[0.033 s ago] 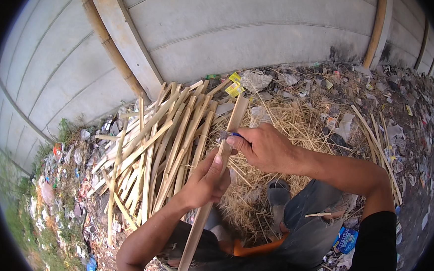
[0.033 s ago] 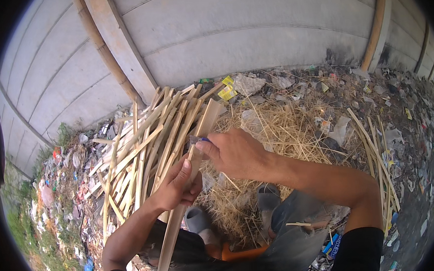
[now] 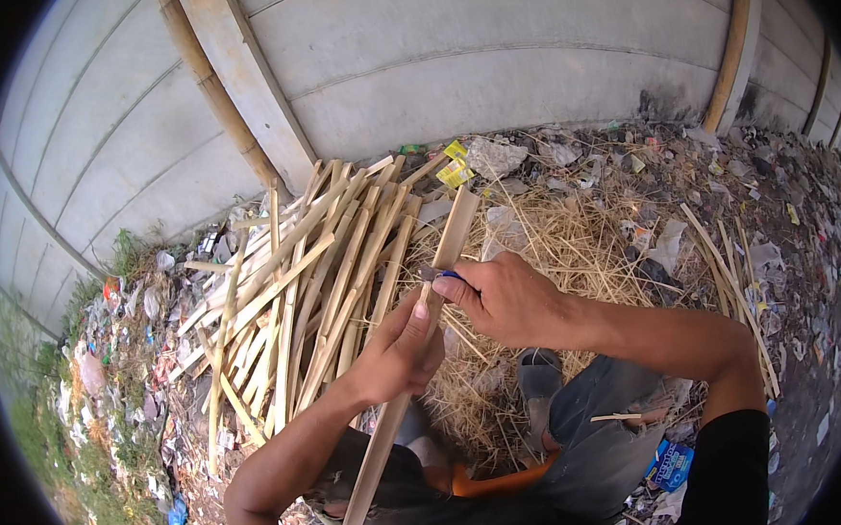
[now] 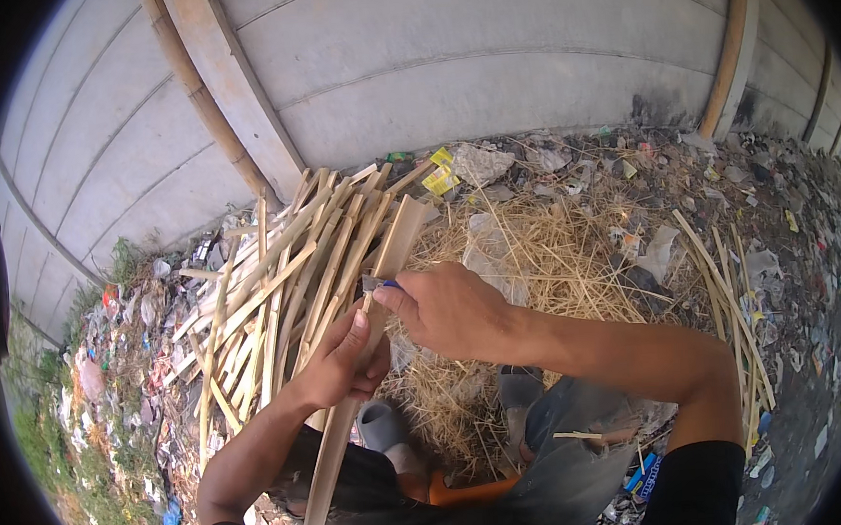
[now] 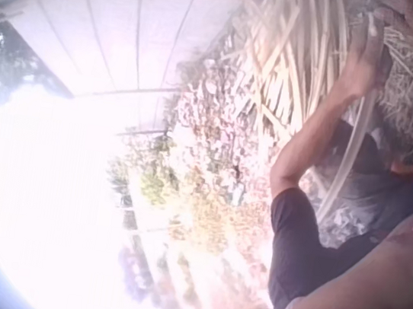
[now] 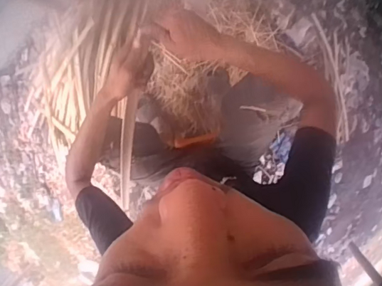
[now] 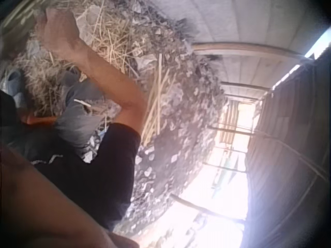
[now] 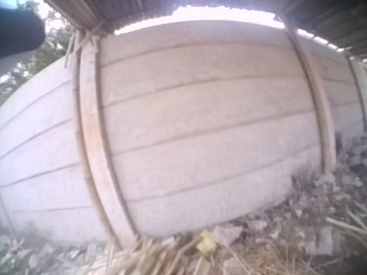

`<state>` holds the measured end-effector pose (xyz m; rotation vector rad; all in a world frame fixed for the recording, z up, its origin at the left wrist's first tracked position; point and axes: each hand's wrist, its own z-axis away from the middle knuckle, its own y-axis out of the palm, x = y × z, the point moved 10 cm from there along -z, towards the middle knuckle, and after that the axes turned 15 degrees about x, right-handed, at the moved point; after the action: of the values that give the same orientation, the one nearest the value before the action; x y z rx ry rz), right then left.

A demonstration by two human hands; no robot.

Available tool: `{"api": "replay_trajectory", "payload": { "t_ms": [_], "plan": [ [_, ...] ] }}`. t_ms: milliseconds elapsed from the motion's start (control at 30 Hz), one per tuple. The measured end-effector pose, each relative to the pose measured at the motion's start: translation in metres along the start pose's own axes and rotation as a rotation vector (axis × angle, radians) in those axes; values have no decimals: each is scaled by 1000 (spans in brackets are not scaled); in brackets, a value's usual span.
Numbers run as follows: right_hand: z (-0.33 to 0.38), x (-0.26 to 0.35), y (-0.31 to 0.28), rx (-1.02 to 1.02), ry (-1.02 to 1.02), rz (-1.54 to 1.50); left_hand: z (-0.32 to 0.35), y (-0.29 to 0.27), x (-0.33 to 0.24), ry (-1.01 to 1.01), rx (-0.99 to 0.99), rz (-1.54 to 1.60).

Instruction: The person sits on the ground and uses a knife to split long bamboo poles into thin strips. They hold the bamboo with one hand and carefully guide the knife along the length of the pole to create uniform strips, which are then placed in a pile.

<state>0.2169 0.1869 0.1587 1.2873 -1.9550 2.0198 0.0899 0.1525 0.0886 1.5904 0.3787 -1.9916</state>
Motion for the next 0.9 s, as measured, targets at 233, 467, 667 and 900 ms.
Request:
{"api": "replay_trajectory", "payload": {
  "t_ms": [233, 467, 667, 900],
  "plan": [
    [-1, 4, 16, 46, -31, -45, -1, -7, 10, -4, 27, -9],
    [-5, 8, 19, 171, 66, -110, 2, -8, 11, 4, 13, 26],
    [-14, -3, 36, 198, -78, -186, -5, -8, 10, 13, -6, -50],
    [-1, -32, -12, -33, 60, -389, -3, -11, -3, 36, 34, 11]
  ]
}}
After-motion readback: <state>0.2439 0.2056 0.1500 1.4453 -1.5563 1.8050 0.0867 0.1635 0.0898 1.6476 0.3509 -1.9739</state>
